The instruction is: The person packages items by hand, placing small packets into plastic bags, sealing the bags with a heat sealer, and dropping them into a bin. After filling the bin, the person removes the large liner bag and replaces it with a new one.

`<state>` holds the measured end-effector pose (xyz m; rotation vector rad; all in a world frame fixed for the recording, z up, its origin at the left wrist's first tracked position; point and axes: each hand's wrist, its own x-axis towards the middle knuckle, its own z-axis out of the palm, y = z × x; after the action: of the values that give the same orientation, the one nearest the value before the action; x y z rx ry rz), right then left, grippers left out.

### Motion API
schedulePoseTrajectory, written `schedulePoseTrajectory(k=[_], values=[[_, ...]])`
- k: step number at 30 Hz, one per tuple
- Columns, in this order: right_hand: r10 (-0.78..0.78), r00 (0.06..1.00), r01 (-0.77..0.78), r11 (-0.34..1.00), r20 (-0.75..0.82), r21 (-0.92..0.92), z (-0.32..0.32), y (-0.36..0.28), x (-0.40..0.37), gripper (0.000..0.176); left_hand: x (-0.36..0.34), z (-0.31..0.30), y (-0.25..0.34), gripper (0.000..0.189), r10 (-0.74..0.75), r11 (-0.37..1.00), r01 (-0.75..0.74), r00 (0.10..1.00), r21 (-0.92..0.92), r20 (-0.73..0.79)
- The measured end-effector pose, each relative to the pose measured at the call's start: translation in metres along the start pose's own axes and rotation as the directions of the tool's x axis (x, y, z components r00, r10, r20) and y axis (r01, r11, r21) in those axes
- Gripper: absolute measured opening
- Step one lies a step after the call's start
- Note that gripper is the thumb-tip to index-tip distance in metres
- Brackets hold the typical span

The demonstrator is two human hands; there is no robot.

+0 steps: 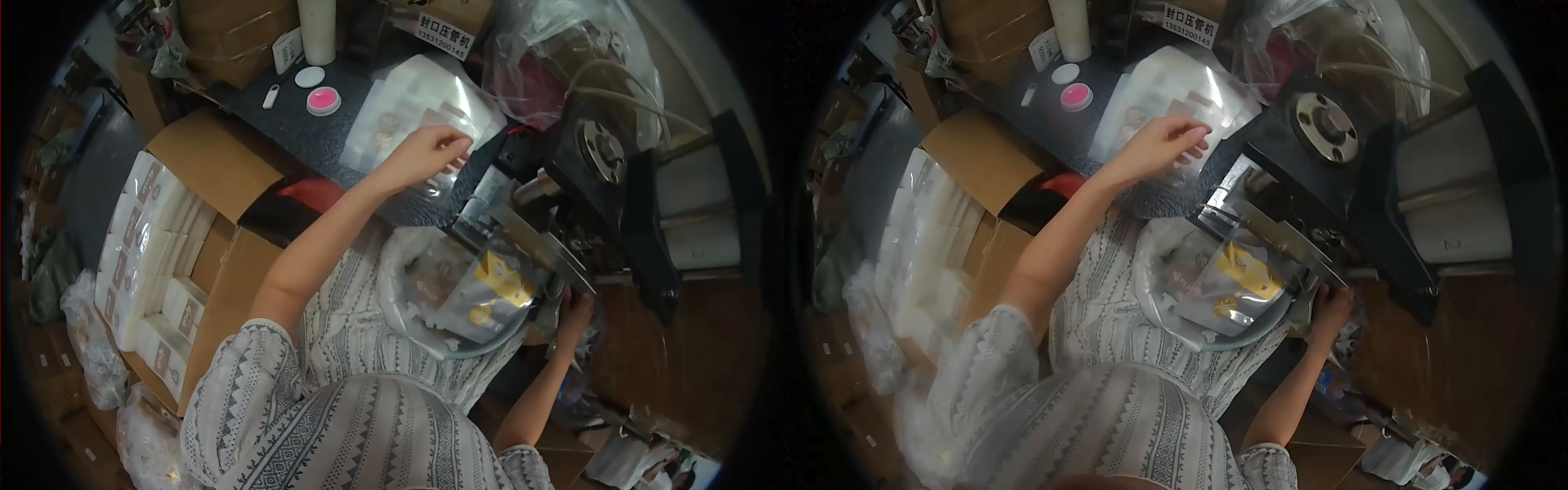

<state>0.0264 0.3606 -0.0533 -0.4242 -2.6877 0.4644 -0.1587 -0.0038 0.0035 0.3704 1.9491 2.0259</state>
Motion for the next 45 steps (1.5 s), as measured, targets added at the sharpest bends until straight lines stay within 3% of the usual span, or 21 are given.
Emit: schedulePoseTrajectory(k=[2, 4, 6, 8, 9, 11, 13, 14, 15, 16, 17, 19, 22, 24, 28, 30, 34, 36, 37, 43, 45], values=[[0.004, 1.000, -0.004, 1.000, -0.018, 0.023, 0.004, 0.010, -0.001, 0.020, 0.037, 0.001, 0.009, 0.031, 0.235, 0.969, -0.227, 0.968, 0.096, -0.087], [0.005, 0.999, -0.010, 0.993, -0.044, -0.114, 0.010, 0.021, 0.000, 0.023, 0.070, 0.008, 0.032, 0.030, 0.435, 0.866, -0.390, 0.896, 0.312, -0.088], [0.067, 0.997, -0.069, 0.995, -0.039, -0.069, 0.009, 0.018, -0.001, 0.023, 0.112, 0.018, 0.048, 0.033, 0.545, 0.743, -0.512, 0.837, 0.432, 0.055], [0.132, 0.991, -0.133, 0.991, -0.029, -0.025, 0.005, 0.007, -0.001, 0.023, 0.156, 0.033, 0.060, 0.029, 0.730, 0.539, -0.687, 0.669, 0.488, 0.136], [0.213, 0.977, -0.213, 0.977, 0.014, -0.016, 0.002, 0.000, -0.002, 0.026, 0.175, 0.041, 0.068, 0.029, 0.733, 0.536, -0.696, 0.665, 0.478, 0.145], [0.308, 0.950, -0.308, 0.951, 0.042, -0.008, 0.003, 0.004, -0.003, 0.029, 0.210, 0.057, 0.090, 0.030, 0.865, 0.367, -0.771, 0.489, 0.521, 0.114], [0.110, 0.992, -0.124, 0.961, -0.069, -0.247, 0.013, 0.020, -0.014, 0.034, 0.250, 0.077, 0.103, 0.032, 0.876, 0.338, -0.749, 0.471, 0.570, 0.099], [0.125, 0.989, -0.142, 0.959, -0.084, -0.245, 0.013, 0.023, -0.016, 0.034, 0.270, 0.083, 0.109, 0.035, 0.886, 0.317, -0.708, 0.459, 0.631, 0.069], [0.113, 0.994, -0.108, 0.942, -0.003, -0.319, 0.011, 0.021, -0.019, 0.040, 0.286, 0.087, 0.114, 0.051, 0.872, 0.262, -0.691, 0.469, 0.673, 0.142], [0.106, 0.991, -0.068, 0.920, 0.080, -0.386, 0.011, 0.022, -0.023, 0.046, 0.292, 0.092, 0.118, 0.051, 0.874, 0.253, -0.703, 0.461, 0.664, 0.155], [0.119, 0.991, -0.086, 0.922, 0.065, -0.378, 0.038, 0.068, -0.009, 0.046, 0.299, 0.096, 0.122, 0.053, 0.844, 0.257, -0.663, 0.509, 0.703, 0.171], [0.189, 0.982, -0.177, 0.939, 0.012, -0.297, 0.072, 0.174, -0.068, 0.059, 0.309, 0.107, 0.133, 0.057, 0.780, 0.257, -0.579, 0.596, 0.774, 0.188], [0.235, 0.972, -0.225, 0.935, 0.004, -0.274, 0.073, 0.179, -0.063, 0.059, 0.322, 0.118, 0.135, 0.061, 0.706, 0.261, -0.479, 0.687, 0.838, 0.173], [0.268, 0.963, -0.256, 0.934, 0.017, -0.251, 0.073, 0.180, -0.064, 0.059, 0.327, 0.121, 0.131, 0.050, 0.800, 0.289, -0.622, 0.574, 0.728, 0.174], [0.333, 0.942, -0.318, 0.927, 0.047, -0.197, 0.072, 0.173, -0.073, 0.060, 0.309, 0.110, 0.130, 0.037, 0.819, 0.350, -0.647, 0.562, 0.677, 0.114], [0.362, 0.930, -0.348, 0.922, 0.058, -0.172, 0.069, 0.167, -0.077, 0.060, 0.303, 0.106, 0.128, 0.028, 0.874, 0.279, -0.681, 0.472, 0.677, 0.115], [0.402, 0.912, -0.392, 0.912, 0.075, -0.119, 0.061, 0.157, -0.071, 0.061, 0.283, 0.097, 0.127, 0.021, 0.916, 0.263, -0.670, 0.400, 0.694, 0.039], [0.423, 0.901, -0.416, 0.905, 0.094, -0.089, 0.061, 0.147, -0.071, 0.062, 0.273, 0.087, 0.131, 0.016, 0.959, 0.194, -0.713, 0.281, 0.674, 0.022], [0.434, 0.895, -0.428, 0.901, 0.106, -0.077, 0.059, 0.142, -0.072, 0.062, 0.265, 0.083, 0.130, 0.016, 0.958, 0.196, -0.710, 0.285, 0.677, 0.022], [0.290, 0.955, -0.259, 0.916, 0.062, -0.305, 0.042, 0.089, -0.033, 0.045, 0.257, 0.079, 0.133, 0.010, 0.970, 0.237, -0.743, 0.217, 0.625, -0.110], [0.278, 0.960, -0.257, 0.921, 0.031, -0.293, 0.040, 0.082, -0.030, 0.043, 0.247, 0.079, 0.153, 0.010, 0.976, 0.173, -0.852, 0.080, 0.494, -0.204]])
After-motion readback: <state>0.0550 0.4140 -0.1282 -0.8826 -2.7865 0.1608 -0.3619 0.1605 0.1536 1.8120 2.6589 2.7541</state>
